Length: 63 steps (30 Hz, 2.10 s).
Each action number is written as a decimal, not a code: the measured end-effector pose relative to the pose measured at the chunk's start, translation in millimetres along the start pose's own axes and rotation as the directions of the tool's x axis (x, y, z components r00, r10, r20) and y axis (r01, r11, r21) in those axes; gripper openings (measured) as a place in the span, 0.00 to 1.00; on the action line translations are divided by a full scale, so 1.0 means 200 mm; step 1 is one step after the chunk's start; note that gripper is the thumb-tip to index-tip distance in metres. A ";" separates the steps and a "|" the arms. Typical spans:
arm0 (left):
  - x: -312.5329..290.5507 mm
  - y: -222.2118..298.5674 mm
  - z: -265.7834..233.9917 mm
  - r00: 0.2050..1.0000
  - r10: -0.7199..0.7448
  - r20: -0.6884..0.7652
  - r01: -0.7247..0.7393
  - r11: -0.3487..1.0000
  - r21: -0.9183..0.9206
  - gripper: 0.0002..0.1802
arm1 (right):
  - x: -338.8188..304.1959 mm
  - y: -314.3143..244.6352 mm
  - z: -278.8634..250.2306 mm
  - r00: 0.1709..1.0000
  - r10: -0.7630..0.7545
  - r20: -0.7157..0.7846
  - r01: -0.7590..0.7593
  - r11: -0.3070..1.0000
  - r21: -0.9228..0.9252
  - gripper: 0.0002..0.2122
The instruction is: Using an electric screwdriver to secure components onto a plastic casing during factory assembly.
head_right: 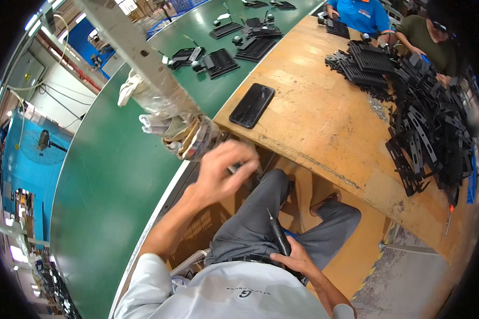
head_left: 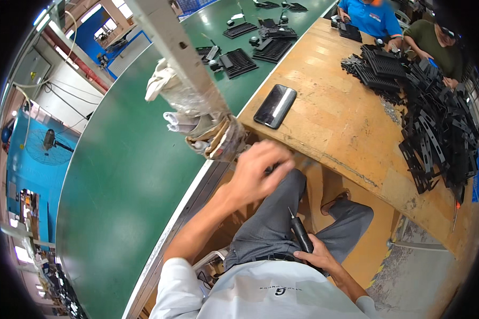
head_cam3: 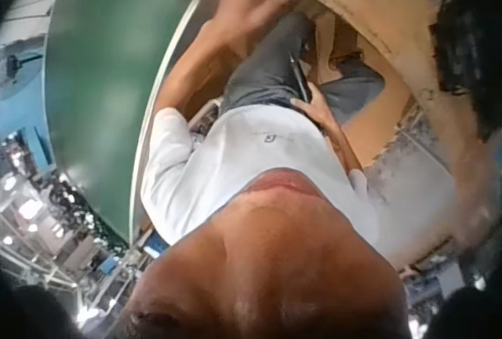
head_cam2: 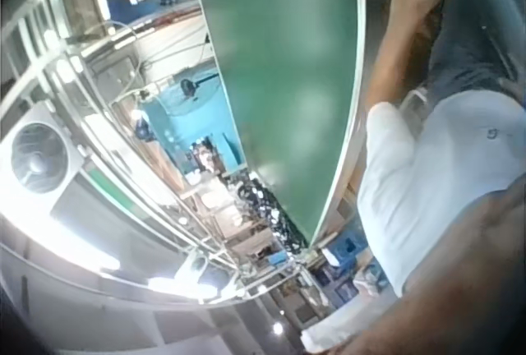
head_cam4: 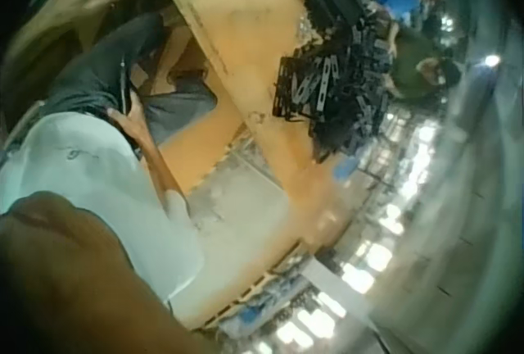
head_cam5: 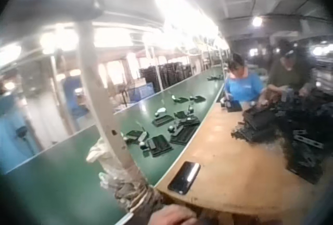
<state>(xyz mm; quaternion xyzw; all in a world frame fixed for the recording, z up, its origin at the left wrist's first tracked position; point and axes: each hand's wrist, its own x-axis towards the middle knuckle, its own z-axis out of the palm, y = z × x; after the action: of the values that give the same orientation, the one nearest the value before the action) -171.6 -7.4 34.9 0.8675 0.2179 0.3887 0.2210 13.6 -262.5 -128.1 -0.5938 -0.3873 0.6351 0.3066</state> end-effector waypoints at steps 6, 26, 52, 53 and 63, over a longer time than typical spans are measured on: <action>0.77 -0.42 0.34 0.913 -0.379 -0.149 0.356 0.921 -0.160 0.16 | -0.06 0.14 -0.07 0.988 0.111 -0.109 -0.101 0.991 0.091 0.30; 1.28 -1.67 0.24 0.642 -0.685 -0.344 0.710 0.363 0.604 0.34 | 0.19 0.33 -0.24 0.983 0.157 -0.093 -0.119 0.936 0.330 0.33; 1.75 -2.42 -0.34 0.471 -0.867 -0.165 0.245 -0.051 0.968 0.24 | 0.61 0.72 -0.06 0.925 0.351 -0.144 -0.327 0.930 0.167 0.33; 1.78 -2.40 -0.37 0.480 -0.851 -0.212 0.259 -0.093 0.961 0.24 | 0.58 0.70 -0.08 0.928 0.342 -0.144 -0.322 0.935 0.149 0.33; 1.75 -1.94 -0.56 0.597 -0.791 -0.131 0.144 -0.056 0.988 0.19 | 0.50 0.39 -0.16 0.951 0.137 -0.277 -0.133 0.991 0.033 0.29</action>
<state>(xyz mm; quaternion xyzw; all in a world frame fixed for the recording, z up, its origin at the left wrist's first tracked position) -126.5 522.0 89.1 0.7114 0.6438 -0.1944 -0.2042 40.0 -214.7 -246.5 -0.7001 -0.2945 0.5676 0.3178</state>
